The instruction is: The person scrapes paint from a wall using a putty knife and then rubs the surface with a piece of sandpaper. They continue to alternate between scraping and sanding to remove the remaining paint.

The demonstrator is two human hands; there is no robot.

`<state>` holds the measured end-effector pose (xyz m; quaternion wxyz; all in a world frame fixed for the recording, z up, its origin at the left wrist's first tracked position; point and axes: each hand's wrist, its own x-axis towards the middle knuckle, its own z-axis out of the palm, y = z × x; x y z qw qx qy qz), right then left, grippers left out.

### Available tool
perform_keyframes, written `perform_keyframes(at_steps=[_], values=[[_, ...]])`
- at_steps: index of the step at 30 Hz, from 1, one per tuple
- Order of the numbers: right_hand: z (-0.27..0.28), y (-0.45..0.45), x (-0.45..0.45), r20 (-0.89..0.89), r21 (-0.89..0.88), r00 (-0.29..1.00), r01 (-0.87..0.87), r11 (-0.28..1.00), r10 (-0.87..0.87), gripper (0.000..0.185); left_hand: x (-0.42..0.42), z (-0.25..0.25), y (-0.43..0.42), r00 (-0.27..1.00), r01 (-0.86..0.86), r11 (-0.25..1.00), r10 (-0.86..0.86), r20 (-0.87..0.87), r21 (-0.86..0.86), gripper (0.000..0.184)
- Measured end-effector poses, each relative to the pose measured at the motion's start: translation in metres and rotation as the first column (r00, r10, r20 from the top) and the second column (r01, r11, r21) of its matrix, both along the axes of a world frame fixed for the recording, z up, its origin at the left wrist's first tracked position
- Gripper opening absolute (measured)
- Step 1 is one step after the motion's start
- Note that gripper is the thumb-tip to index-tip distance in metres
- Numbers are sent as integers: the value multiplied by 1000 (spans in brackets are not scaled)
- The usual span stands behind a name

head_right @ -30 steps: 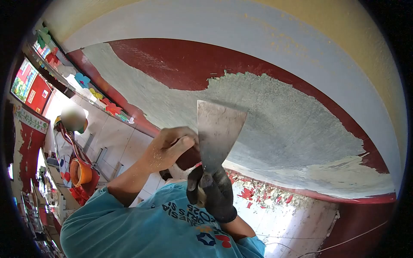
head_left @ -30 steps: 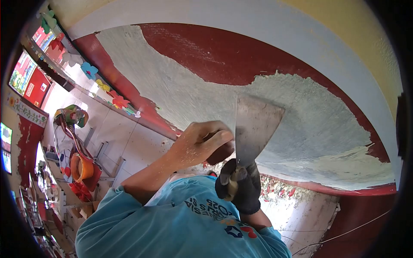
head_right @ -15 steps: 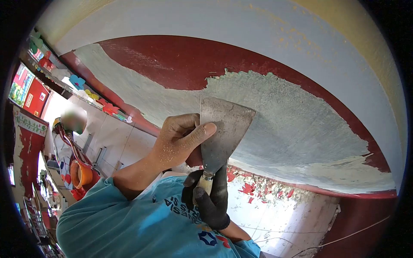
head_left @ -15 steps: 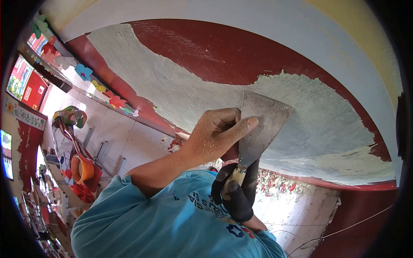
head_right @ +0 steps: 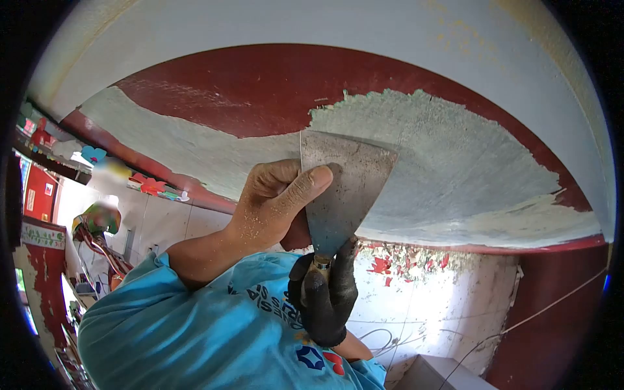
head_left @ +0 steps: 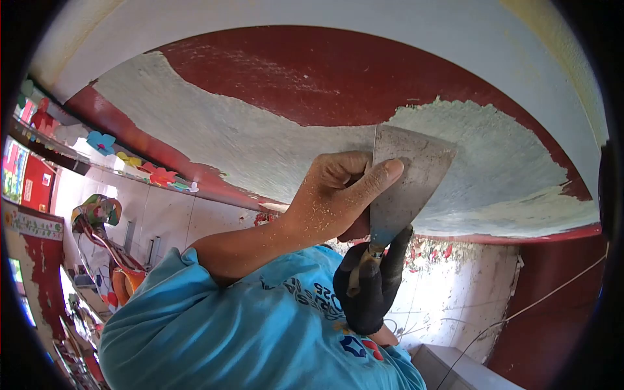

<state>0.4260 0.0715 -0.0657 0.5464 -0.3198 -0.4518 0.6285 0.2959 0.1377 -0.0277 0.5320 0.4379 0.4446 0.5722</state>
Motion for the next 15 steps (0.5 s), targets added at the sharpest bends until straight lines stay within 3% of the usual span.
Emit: perform_keyframes(at_steps=[2, 3, 5, 6, 8, 11, 15], values=[[0, 1, 0, -28, 63, 999, 27, 998, -26, 58, 4, -5, 4, 998, -53, 978, 56, -10, 203, 40], [0, 3, 1, -26, 64, 999, 37, 997, -36, 58, 2, -4, 6, 999, -44, 978, 46, -7, 204, 40], [0, 3, 4, 304, 153, 946, 71, 986, -115, 56, -2, -4, 8, 998, -8, 975, 21, -59, 222, 41], [3, 2, 3, 305, 148, 945, 80, 986, -122, 56, 1, -1, 8, 998, 1, 976, 12, -58, 217, 41], [10, 1, 1, 143, 87, 985, 82, 993, -94, 55, 9, 8, 6, 994, -85, 983, 73, 77, 166, 40], [9, 0, 1, 259, 85, 958, 103, 991, -122, 58, 10, 4, 5, 991, -75, 987, 58, 119, 141, 39], [4, 5, 1, 97, 24, 994, 56, 998, -58, 58, 2, -1, 9, 1000, 6, 985, -10, 21, 172, 37]])
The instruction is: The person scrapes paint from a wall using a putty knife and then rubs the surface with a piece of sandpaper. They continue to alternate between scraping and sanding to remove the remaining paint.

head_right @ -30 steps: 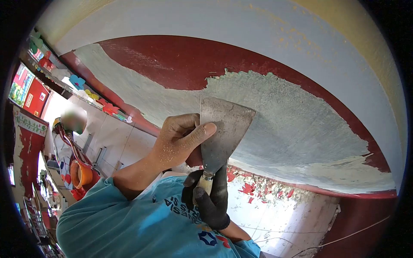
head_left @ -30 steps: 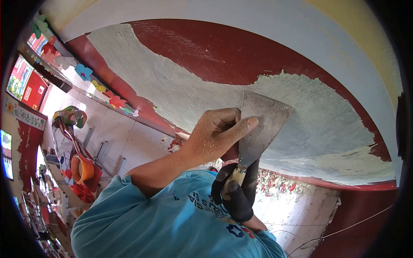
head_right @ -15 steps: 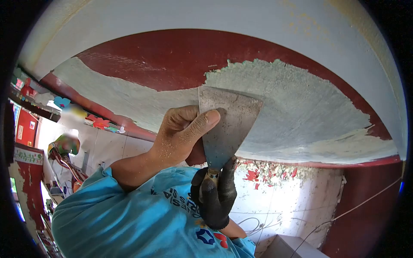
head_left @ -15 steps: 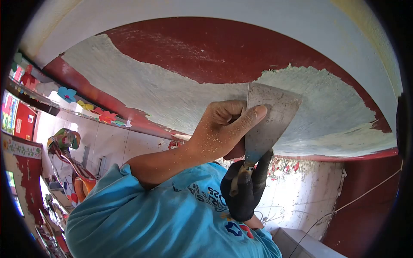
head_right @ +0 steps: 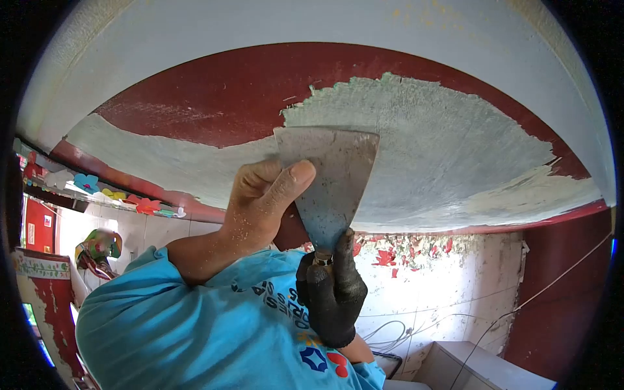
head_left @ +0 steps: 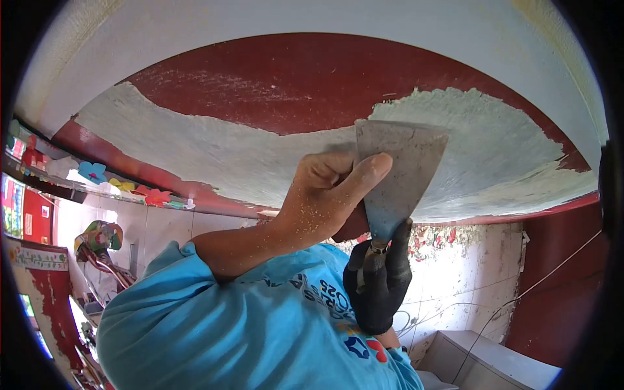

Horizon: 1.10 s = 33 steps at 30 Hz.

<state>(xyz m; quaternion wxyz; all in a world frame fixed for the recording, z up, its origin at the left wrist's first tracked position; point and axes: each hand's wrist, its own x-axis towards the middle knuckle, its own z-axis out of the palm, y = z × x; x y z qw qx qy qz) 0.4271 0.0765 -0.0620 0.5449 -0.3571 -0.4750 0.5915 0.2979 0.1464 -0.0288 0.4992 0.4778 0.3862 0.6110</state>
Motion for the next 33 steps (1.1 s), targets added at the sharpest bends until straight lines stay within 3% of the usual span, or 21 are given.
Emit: perform_keyframes(at_steps=[2, 3, 6, 8, 9, 12, 14, 16, 18, 20, 22, 23, 26, 27, 28, 30, 31, 32, 33], values=[[5, 1, -6, 242, 157, 960, 103, 982, -139, 58, 3, 10, 0, 998, -59, 998, 59, 23, 14, 40], [5, -1, -5, 250, 144, 960, 93, 985, -127, 58, 3, 8, -1, 997, -69, 998, 69, 29, 0, 40], [5, -3, -4, 182, 90, 978, 88, 992, -103, 58, 0, 4, -1, 999, -23, 1000, 23, 40, -11, 41], [2, -5, -1, -73, -50, 997, -5, 999, 2, 58, -3, 0, -1, 998, -8, 1000, 6, -68, -16, 42], [10, -3, -1, 45, -20, 999, 17, 1000, -16, 59, -3, 5, -1, 998, -10, 1000, 8, -69, -16, 42], [20, -6, -4, 128, 7, 990, 56, 998, -56, 60, 5, 13, -1, 999, 7, 994, -1, 54, -111, 43], [7, -7, 2, 32, 0, 1000, 0, 1000, 0, 56, 8, 10, 2, 997, -61, 997, 58, 45, 48, 46], [-4, -8, 6, 307, 115, 950, 32, 993, -66, 48, 5, 2, -1, 1000, -24, 1000, 24, -5, 8, 46], [-4, -4, 8, 263, 87, 964, 21, 996, -44, 45, 1, 3, 2, 998, 6, 1000, -7, -56, -26, 47], [-1, -6, 9, 228, 29, 974, 12, 1000, -19, 44, 1, 7, 6, 999, -7, 999, 9, -49, 46, 49], [10, -7, 7, 58, -73, 998, 1, 997, 3, 45, 5, 10, 6, 999, -35, 998, 36, -22, 50, 49], [3, -3, 7, 239, 143, 968, 48, 988, -82, 45, 8, 10, 6, 998, -61, 996, 61, 1, 66, 49], [1, -8, 9, 218, 13, 976, 21, 1000, -23, 40, 9, 9, -1, 995, -84, 996, 82, -63, -35, 49], [-3, -6, 8, 259, 81, 965, 13, 997, -33, 37, 2, 11, -1, 982, -59, 997, 49, -181, -50, 48], [-2, -2, 6, 253, 93, 967, 8, 996, -31, 37, 0, 14, 0, 981, -64, 997, 56, -187, -38, 48], [1, -1, 6, 257, 84, 965, 26, 996, -46, 37, 0, 27, -2, 986, -75, 997, 75, -150, 7, 45], [3, -2, 7, 237, 62, 971, 6, 998, -21, 40, 5, 18, 3, 998, -55, 997, 54, 12, 62, 42], [3, 2, 7, 243, 60, 970, 2, 998, -16, 40, 5, 18, 2, 998, -59, 997, 58, 18, 59, 42], [2, 5, 5, 430, 325, 886, 29, 945, -175, 42, 4, 20, -1, 999, -50, 998, 51, -15, 33, 41]])
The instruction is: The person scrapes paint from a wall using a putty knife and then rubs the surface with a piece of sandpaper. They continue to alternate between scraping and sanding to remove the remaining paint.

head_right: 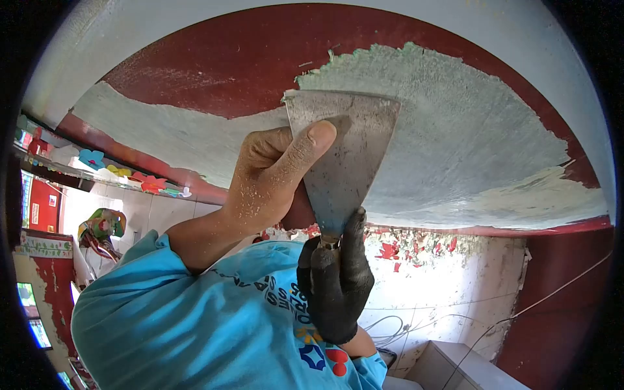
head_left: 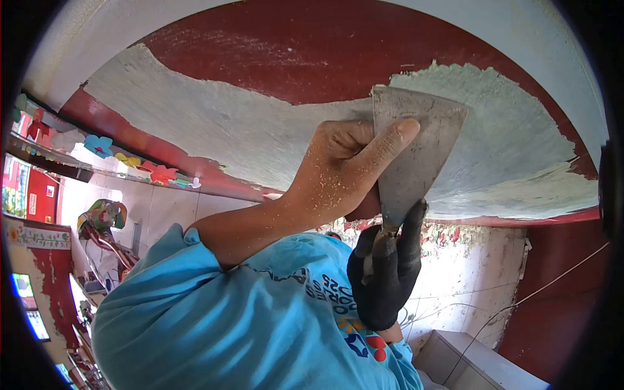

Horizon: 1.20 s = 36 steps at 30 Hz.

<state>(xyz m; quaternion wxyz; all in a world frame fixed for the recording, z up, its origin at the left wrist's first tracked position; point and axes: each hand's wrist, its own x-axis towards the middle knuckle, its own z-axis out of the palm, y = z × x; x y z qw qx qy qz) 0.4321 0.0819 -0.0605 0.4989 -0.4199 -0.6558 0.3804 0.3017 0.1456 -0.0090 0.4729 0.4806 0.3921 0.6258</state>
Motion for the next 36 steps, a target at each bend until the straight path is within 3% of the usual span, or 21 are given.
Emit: perform_keyframes(at_steps=[1, 2, 4, 5, 7, 8, 9, 11, 12, 14, 15, 17, 18, 22, 25, 27, 28, 30, 36], values=[[-2, 1, -1, 210, 270, 972, 43, 962, -102, 45, 0, 1, -2, 999, 10, 1000, -11, -33, -26, 41], [-4, -2, 1, 208, 272, 972, 47, 961, -106, 45, 3, 0, -5, 999, 14, 1000, -15, -35, -24, 41], [-8, -6, 5, 164, 156, 986, 14, 988, -40, 48, 8, -7, -10, 994, -77, 996, 73, -77, -47, 41], [-6, -2, 4, 159, 167, 987, 11, 986, -38, 48, 6, -8, -8, 994, -81, 996, 78, -81, -35, 41], [-1, -1, 4, 66, 25, 998, 2, 1000, -3, 50, 2, -5, -9, 994, -54, 998, 53, -94, -10, 42], [0, -4, 5, 25, -59, 1000, -6, 998, 7, 51, -9, -1, -9, 964, -2, 998, -15, -264, -64, 45], [-1, -3, 6, 35, -70, 999, -7, 998, 9, 51, -7, 0, -9, 967, -3, 997, -16, -254, -75, 45], [-4, 3, 4, 264, 434, 940, 84, 897, -216, 53, -2, -2, -10, 974, -41, 999, 33, -226, -33, 49], [-5, -3, 7, 267, 429, 938, 89, 899, -220, 53, 2, -6, -11, 974, -35, 999, 26, -225, -38, 49], [-4, -11, 12, 148, -6, 989, 33, 999, -31, 57, 7, -8, -10, 981, -62, 997, 53, -187, -42, 49], [-5, -6, 11, 145, 5, 989, 30, 1000, -31, 57, 5, -8, -8, 981, -64, 997, 57, -188, -30, 49], [-2, 1, 7, 212, 244, 972, 48, 969, -102, 60, 1, -4, -5, 965, -48, 998, 35, -259, -44, 50], [-1, 1, 8, 245, 349, 959, 48, 936, -141, 62, 3, -3, -1, 980, -60, 998, 64, -187, 26, 50], [0, 3, 5, 261, 445, 943, 71, 893, -205, 61, 7, -1, -5, 977, -67, 994, 82, -195, 87, 49], [-9, 5, 4, 248, 485, 943, 76, 871, -221, 60, 8, -9, -8, 987, -53, 999, 52, -154, -7, 48], [-7, 4, 5, 329, 431, 921, 48, 901, -206, 59, 8, -13, -10, 995, -57, 998, 57, -79, 5, 47], [-1, -3, 6, 160, -43, 986, 48, 998, -41, 60, 4, -14, -9, 996, -57, 998, 57, -76, -4, 47], [-3, -10, 9, 164, -70, 986, 42, 997, -30, 60, -4, 2, -7, 960, -32, 999, 34, -278, 9, 45], [-7, -9, 6, 77, -117, 997, 27, 993, -18, 60, 0, -11, -11, 971, -42, 999, 42, -236, 8, 46]])
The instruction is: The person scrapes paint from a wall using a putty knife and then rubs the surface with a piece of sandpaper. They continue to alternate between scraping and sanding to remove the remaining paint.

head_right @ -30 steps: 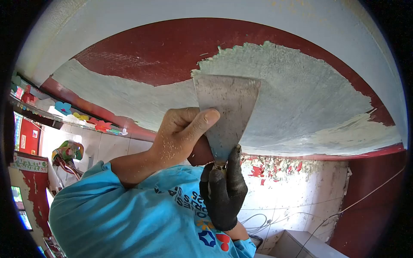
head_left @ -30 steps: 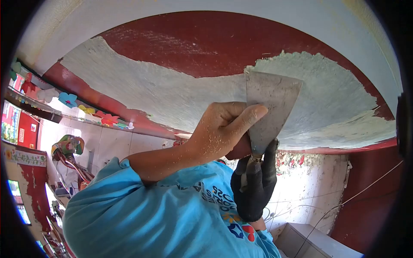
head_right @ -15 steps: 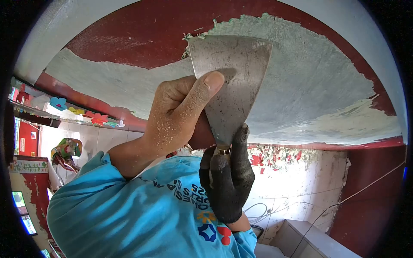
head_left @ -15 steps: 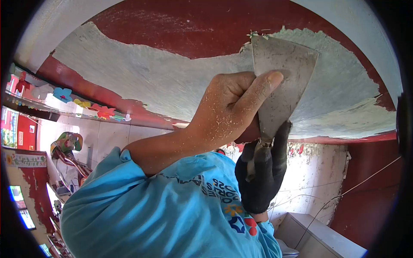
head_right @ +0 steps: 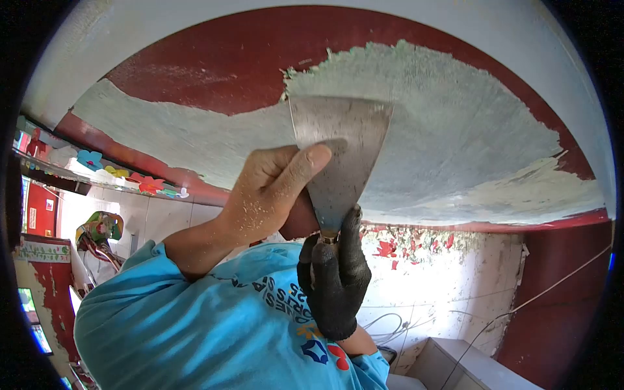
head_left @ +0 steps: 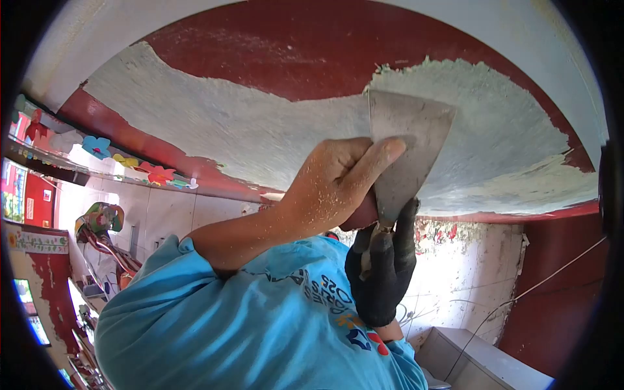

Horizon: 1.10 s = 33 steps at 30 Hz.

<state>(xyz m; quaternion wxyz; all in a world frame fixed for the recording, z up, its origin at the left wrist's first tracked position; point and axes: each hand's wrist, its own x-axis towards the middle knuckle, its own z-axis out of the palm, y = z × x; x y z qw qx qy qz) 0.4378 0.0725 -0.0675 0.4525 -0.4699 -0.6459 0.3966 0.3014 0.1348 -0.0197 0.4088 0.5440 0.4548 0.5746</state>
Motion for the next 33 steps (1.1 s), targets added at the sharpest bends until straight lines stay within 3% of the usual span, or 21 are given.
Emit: perform_keyframes(at_steps=[2, 4, 5, 7, 10, 13, 15, 17, 19, 21, 23, 25, 26, 27, 29, 30, 32, 33], values=[[1, 4, -4, -24, -5, 1000, -7, 1000, 7, 60, -2, 6, 3, 1000, -14, 1000, 14, -10, 2, 47], [8, 12, -7, 134, 408, 985, 44, 912, -107, 61, -3, 14, 7, 1000, 6, 1000, -6, 6, -10, 50], [10, 15, -6, 192, 601, 964, 32, 799, -183, 61, -2, 14, 6, 1000, 6, 1000, -5, 10, -8, 50], [5, 13, -5, 204, 606, 958, 38, 795, -200, 62, 0, 15, 4, 999, -41, 999, 42, -11, 31, 51], [1, 6, -2, 270, 441, 954, -1, 897, -132, 61, -2, 1, 3, 999, -14, 1000, 14, -38, -11, 51], [-1, 12, -5, 241, 550, 957, 2, 835, -161, 59, -7, 8, 0, 996, 15, 995, -23, -84, -96, 50], [9, 12, -5, 224, 468, 963, 31, 883, -152, 57, -3, 7, 5, 1000, 1, 999, -1, -7, -34, 50], [14, 18, -5, 223, 595, 957, 19, 804, -187, 55, 0, 16, 6, 998, -35, 999, 36, -47, 22, 50], [2, 15, -3, 222, 594, 959, 11, 804, -177, 52, -3, 7, 4, 995, -36, 999, 36, -90, -5, 50], [-9, 6, -4, 191, 300, 977, 37, 953, -98, 53, -6, 3, 0, 990, -45, 999, 42, -132, -18, 49], [-15, 3, -6, 238, 365, 963, 34, 931, -129, 57, -9, 0, -7, 990, 58, 983, -79, -118, -173, 46], [-12, -1, -8, -55, -41, 998, 10, 999, -12, 60, -7, -6, -4, 995, 27, 995, -36, -95, -92, 49], [-6, 4, -10, 208, 401, 971, 23, 916, -116, 62, -7, -4, -1, 997, 9, 997, -14, -70, -75, 48], [-2, 3, -9, 213, 395, 970, 24, 918, -117, 62, -6, -2, 1, 999, -9, 998, 7, -42, -55, 48], [3, 2, -7, -85, -85, 996, -16, 996, 9, 60, -4, 0, 1, 999, -17, 1000, 16, -40, -15, 47], [1, 2, -7, -86, -87, 996, -18, 996, 10, 60, -4, -1, 0, 998, -28, 999, 26, -52, -31, 47], [-6, 3, -7, 154, 291, 987, 7, 957, -54, 56, -5, -5, -2, 997, -37, 998, 34, -71, -41, 47], [-5, 2, -9, 149, 299, 987, 7, 954, -54, 56, -5, -10, -4, 997, -25, 998, 20, -71, -61, 47]])
